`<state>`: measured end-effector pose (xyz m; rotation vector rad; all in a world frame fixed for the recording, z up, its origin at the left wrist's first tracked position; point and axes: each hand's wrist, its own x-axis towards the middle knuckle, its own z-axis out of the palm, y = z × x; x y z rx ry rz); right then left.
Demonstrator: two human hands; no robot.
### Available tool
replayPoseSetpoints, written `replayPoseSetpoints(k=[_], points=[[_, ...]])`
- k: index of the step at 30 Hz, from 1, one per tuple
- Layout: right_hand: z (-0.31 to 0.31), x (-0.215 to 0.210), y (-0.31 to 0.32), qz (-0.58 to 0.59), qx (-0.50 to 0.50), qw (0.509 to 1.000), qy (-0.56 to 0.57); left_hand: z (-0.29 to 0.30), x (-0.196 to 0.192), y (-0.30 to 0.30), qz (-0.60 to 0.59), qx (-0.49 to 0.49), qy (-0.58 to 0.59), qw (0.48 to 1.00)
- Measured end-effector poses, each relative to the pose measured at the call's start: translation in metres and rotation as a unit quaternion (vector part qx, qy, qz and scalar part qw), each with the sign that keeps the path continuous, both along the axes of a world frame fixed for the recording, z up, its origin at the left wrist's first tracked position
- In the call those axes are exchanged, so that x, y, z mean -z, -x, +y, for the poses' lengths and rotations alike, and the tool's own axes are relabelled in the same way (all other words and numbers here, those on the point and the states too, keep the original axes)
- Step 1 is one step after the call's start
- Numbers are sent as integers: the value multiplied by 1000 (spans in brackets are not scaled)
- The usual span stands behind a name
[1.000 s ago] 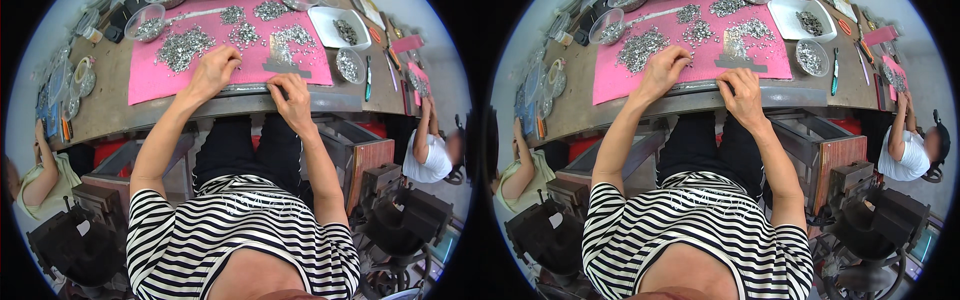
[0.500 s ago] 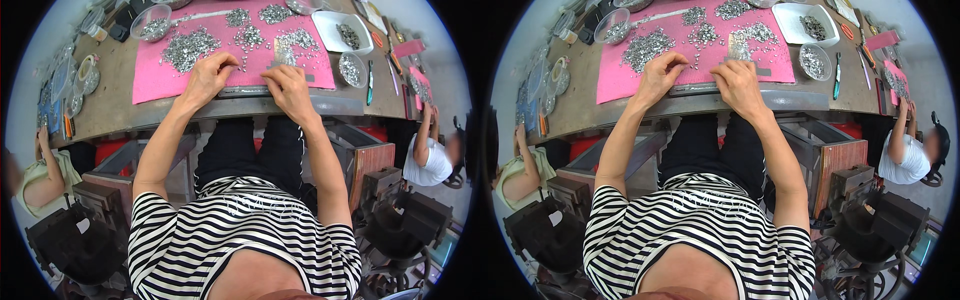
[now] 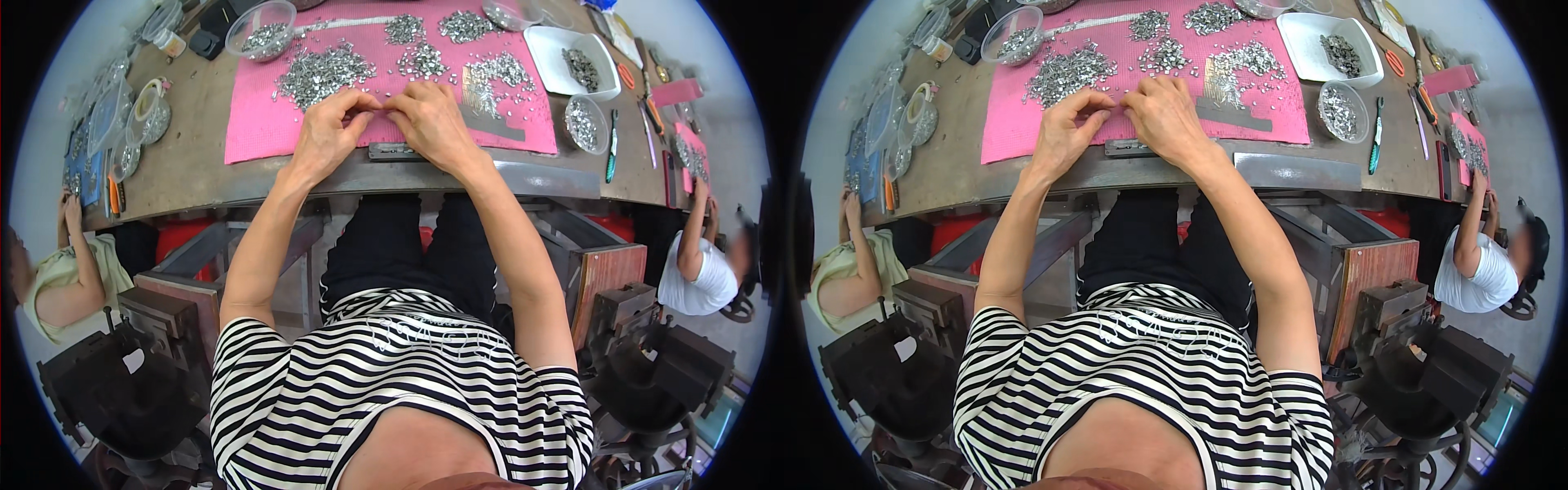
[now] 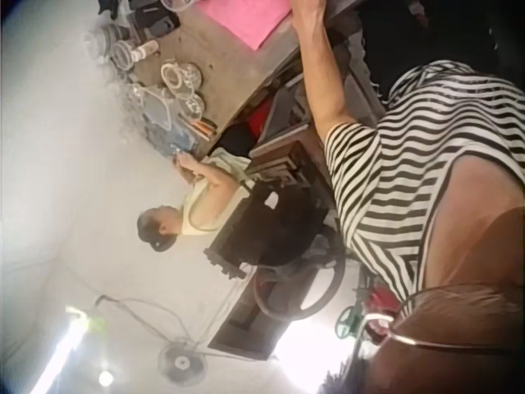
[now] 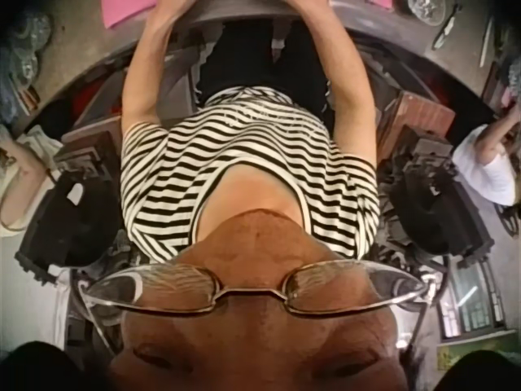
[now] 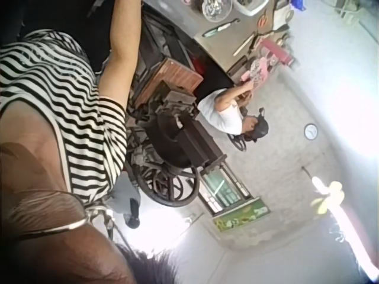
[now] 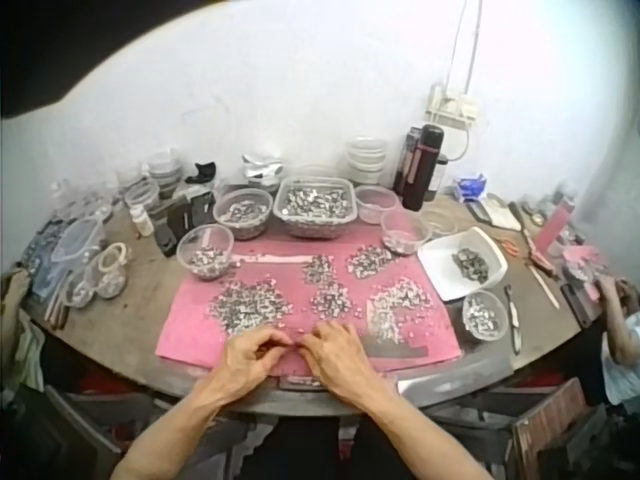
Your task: Assembling small metal components onto a rectangular plate at a workbench.
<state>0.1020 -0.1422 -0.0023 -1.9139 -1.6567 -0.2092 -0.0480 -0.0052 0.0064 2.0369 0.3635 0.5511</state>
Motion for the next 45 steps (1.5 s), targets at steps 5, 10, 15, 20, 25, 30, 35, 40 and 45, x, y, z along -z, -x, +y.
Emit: replayPoseSetpoints(k=[5,10,15,20,25,30,35,40,45], points=[[4,2,3,-37,3,999,17,4,12,3,-32,12,-169,985],[2,-6,0,-18,-3,999,43,9,9,7,0,2,-257,966],[-2,-6,-4,-19,3,1000,20,6,2,9,14,-4,-322,947],[-40,-24,-5,167,0,986,1,4,5,11,14,-12,-342,940],[-66,-18,14,212,20,977,-22,-20,2,6,-41,12,-185,982],[-67,-8,24,147,25,987,-60,-50,6,4,-71,4,-108,992],[-65,-3,29,104,36,988,-104,-58,14,3,-90,12,-117,989],[-65,1,32,52,46,991,-117,-63,17,2,-91,12,-94,991],[-65,1,34,6,52,991,-125,-65,17,-1,-114,5,-115,987]])
